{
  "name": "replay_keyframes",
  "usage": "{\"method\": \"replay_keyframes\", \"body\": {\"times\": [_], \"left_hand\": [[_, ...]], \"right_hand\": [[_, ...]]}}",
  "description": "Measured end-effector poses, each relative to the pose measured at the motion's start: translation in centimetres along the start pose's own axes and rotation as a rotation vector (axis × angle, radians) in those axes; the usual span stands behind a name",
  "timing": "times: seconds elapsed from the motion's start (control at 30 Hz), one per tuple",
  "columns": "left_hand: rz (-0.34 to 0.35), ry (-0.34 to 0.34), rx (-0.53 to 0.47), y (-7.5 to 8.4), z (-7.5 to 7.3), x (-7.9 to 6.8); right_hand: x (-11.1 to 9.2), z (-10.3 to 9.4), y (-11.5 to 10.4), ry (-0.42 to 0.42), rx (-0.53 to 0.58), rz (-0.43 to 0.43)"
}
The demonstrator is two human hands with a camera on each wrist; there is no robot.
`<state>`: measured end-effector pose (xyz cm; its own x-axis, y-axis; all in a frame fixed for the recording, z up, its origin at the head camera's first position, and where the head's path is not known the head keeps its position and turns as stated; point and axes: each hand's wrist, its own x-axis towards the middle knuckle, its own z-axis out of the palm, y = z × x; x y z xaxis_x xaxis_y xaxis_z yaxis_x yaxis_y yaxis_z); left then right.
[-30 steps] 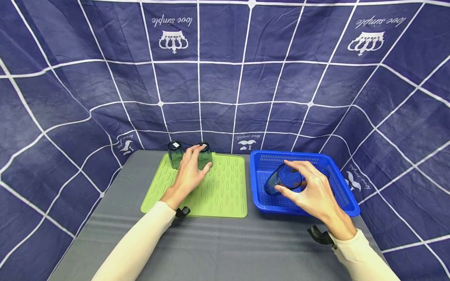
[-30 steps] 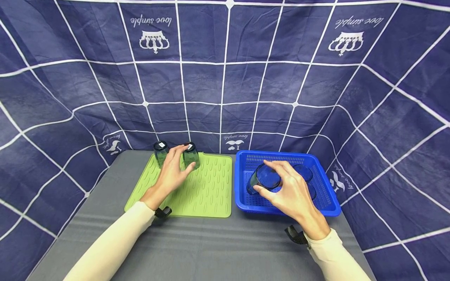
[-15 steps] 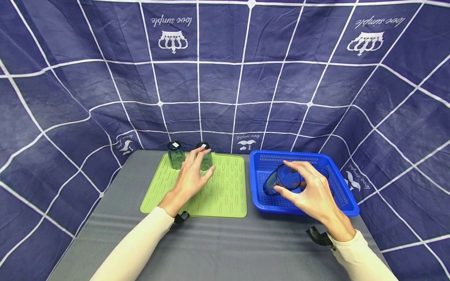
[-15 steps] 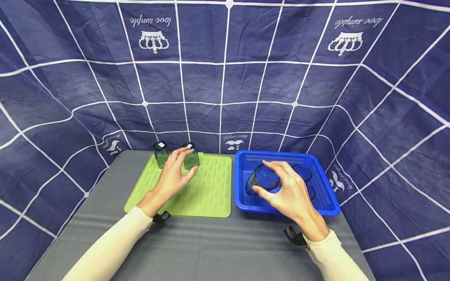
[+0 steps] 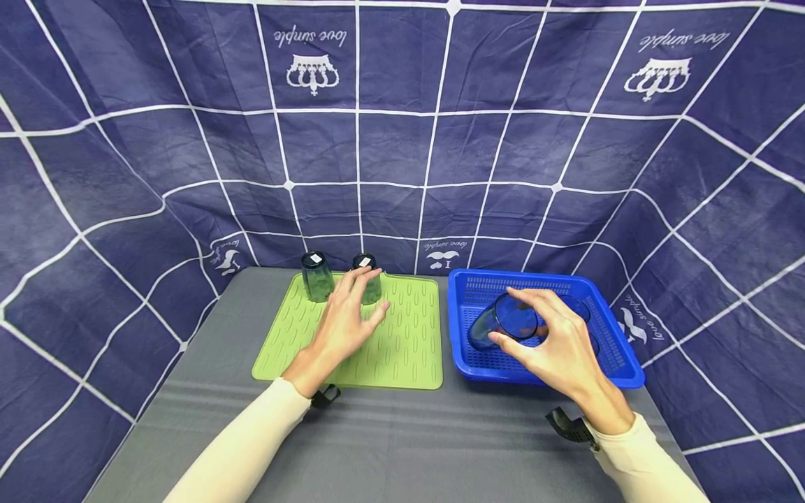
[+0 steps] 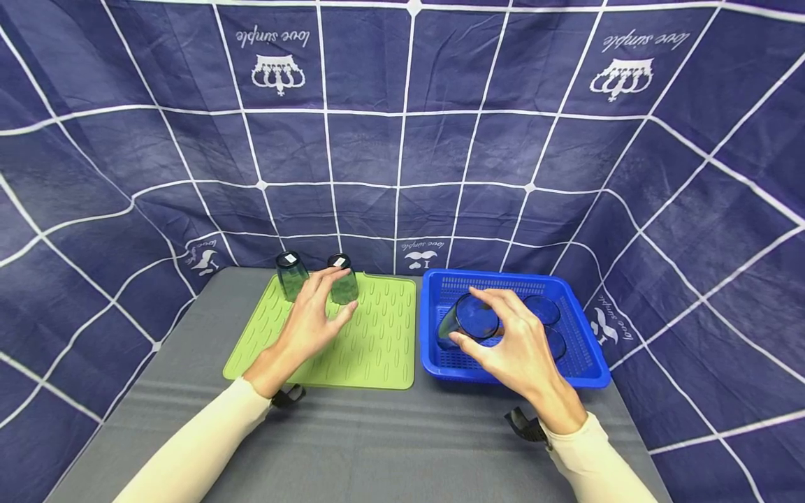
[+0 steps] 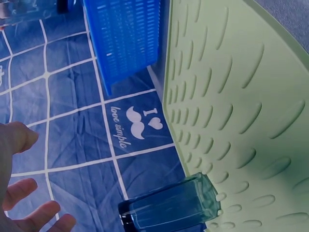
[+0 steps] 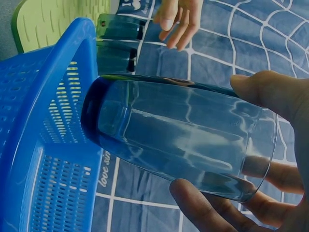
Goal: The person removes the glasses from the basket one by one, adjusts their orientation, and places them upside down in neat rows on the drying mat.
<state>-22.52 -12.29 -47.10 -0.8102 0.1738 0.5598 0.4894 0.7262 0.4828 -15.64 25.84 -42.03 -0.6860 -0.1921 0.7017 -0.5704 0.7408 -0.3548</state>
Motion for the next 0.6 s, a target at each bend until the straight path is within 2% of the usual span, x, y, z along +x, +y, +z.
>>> {"method": "replay_keyframes", "body": {"times": [0.6], "left_hand": [[0.065,0.031,-0.029,1.4,-0.4,-0.9]], "right_hand": [[0.1,0.2,-0.7,0.021,0.014,-0.009]]}}
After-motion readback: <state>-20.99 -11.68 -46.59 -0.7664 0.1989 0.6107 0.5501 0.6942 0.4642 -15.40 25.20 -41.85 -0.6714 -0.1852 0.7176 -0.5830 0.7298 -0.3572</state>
